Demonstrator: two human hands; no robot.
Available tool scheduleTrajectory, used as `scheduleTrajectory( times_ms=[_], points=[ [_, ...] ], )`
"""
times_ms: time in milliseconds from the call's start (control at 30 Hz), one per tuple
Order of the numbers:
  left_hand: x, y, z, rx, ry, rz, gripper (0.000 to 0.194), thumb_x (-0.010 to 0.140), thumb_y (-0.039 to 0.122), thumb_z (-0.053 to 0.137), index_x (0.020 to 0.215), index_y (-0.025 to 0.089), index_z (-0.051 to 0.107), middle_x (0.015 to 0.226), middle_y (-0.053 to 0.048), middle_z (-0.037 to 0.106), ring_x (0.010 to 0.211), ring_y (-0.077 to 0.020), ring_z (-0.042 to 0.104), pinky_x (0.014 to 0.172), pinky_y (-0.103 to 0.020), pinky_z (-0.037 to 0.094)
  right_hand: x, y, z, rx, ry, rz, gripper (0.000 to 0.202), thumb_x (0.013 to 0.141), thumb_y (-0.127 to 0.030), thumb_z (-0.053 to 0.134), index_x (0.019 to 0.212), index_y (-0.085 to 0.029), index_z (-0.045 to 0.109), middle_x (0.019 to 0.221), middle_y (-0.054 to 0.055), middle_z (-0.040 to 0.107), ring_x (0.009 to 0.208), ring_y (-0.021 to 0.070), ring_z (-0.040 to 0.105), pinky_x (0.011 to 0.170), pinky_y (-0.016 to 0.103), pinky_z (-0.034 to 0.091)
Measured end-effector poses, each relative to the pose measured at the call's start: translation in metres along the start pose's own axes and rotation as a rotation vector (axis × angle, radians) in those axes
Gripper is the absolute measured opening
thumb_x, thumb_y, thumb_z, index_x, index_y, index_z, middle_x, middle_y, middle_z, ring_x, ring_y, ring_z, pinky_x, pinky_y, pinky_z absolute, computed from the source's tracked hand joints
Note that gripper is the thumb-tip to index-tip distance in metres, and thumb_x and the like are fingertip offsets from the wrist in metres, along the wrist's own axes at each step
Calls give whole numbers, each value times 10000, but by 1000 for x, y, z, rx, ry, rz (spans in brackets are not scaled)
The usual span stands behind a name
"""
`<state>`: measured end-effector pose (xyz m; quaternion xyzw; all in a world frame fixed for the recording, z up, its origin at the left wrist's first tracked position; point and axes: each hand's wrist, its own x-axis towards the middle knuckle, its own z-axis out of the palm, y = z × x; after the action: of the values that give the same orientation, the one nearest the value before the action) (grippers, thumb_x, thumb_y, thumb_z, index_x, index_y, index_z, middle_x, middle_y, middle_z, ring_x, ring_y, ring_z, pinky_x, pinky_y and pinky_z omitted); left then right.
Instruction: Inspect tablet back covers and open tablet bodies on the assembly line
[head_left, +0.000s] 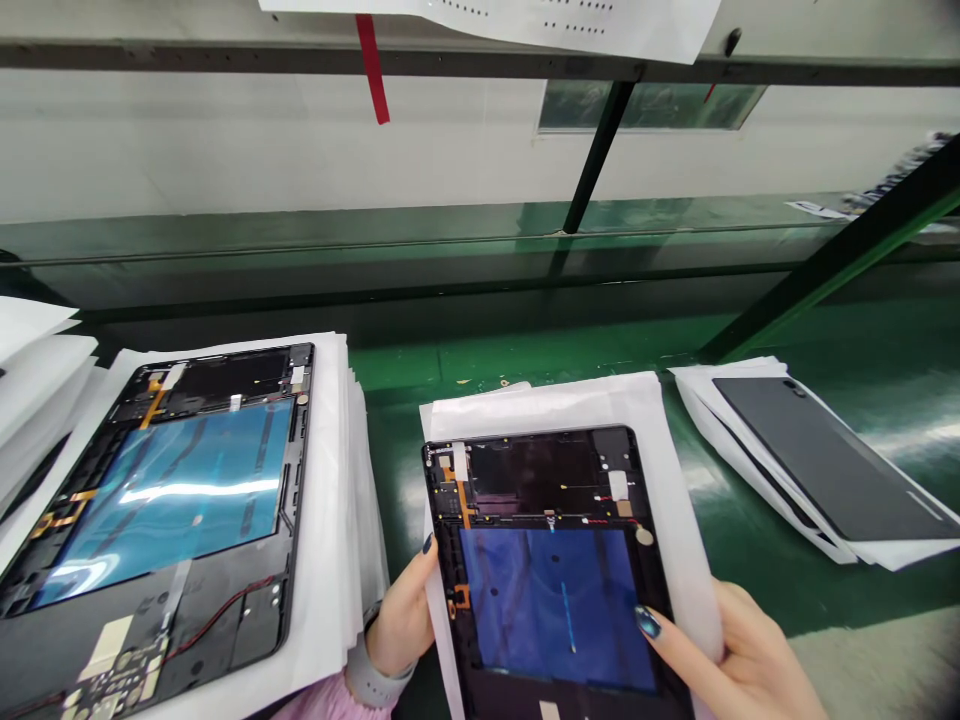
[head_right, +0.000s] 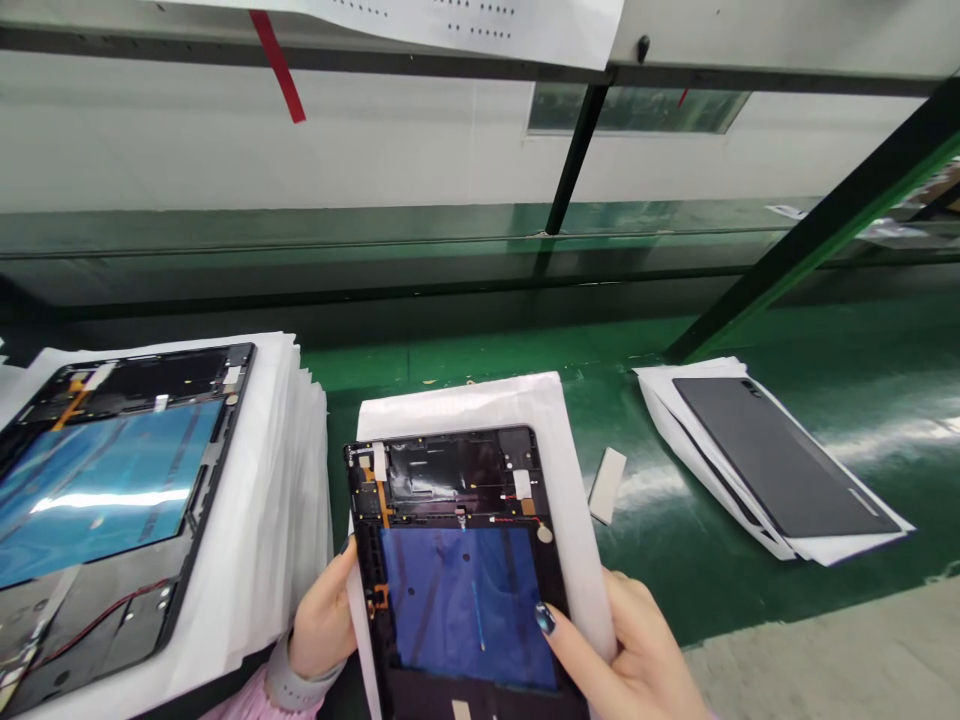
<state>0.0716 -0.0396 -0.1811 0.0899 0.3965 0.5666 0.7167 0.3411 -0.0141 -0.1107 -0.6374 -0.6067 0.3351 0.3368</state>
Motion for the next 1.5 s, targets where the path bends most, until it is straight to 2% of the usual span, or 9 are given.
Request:
scheduleTrajectory(
  times_ms=[167,400,600,733,933,1100,1233,1333,1500],
  points=[
    [0,9,26,-24,-68,14,360,591,562,891,806,277,843,1029,-21,806,1377,-352,487,1224,-423,264,9,19,-3,27,-104,44,503,749,-675,725,979,-243,841,889,106,779,820,331,704,747,390,633],
    [4,7,26,-2,-100,233,252,755,486,815,936,312,828,1180,12,772,1389,-306,485,1229,-415,262,11,29,-2,68,-186,95,514,809,-625,693,1133,-241,805,1030,114,794,901,335,726,742,370,642],
    [4,12,32,40,-81,373,378,837,377,747,1214,381,722,1281,44,731,1341,-257,545,1157,-332,390,12,30,-4,-14,-146,30,519,815,-640,666,1138,-258,805,1072,108,795,899,335,726,800,391,630],
    [6,17,34,31,-74,419,477,817,340,762,1283,390,675,1295,36,724,1223,-233,642,1086,-302,462,16,26,-5,-34,-154,51,512,798,-633,677,1119,-259,814,1090,103,794,902,344,720,843,429,615],
    [7,17,32,24,-33,436,473,826,330,765,1288,370,674,1249,15,748,1203,-236,654,1089,-325,459,21,16,-1,57,-98,115,516,696,-614,743,1005,-213,842,1023,119,805,809,334,716,661,368,625],
    [9,16,31,53,-19,418,507,829,355,769,1320,379,643,1270,17,737,1218,-231,644,1053,-305,490,27,7,4,222,-173,122,448,749,-549,760,999,-183,824,985,118,802,819,304,712,624,304,597],
    [10,14,28,181,40,458,487,870,406,725,1344,378,614,1307,10,717,1244,-224,627,1029,-296,509,39,1,18,352,-249,144,452,790,-549,736,1022,-167,798,871,89,786,795,280,696,686,327,584],
    [14,12,23,404,137,561,491,914,427,665,1388,347,566,1420,-14,640,1319,-225,565,1086,-310,463,54,1,31,418,-270,149,454,787,-546,743,1036,-168,778,862,77,779,809,275,688,711,341,574],
    [26,8,13,716,237,698,458,976,423,537,1417,304,513,1525,-61,527,1395,-237,481,1160,-382,394,81,2,51,378,-302,15,404,814,-537,672,924,-158,763,812,75,759,792,286,688,720,369,559]
  ],
)
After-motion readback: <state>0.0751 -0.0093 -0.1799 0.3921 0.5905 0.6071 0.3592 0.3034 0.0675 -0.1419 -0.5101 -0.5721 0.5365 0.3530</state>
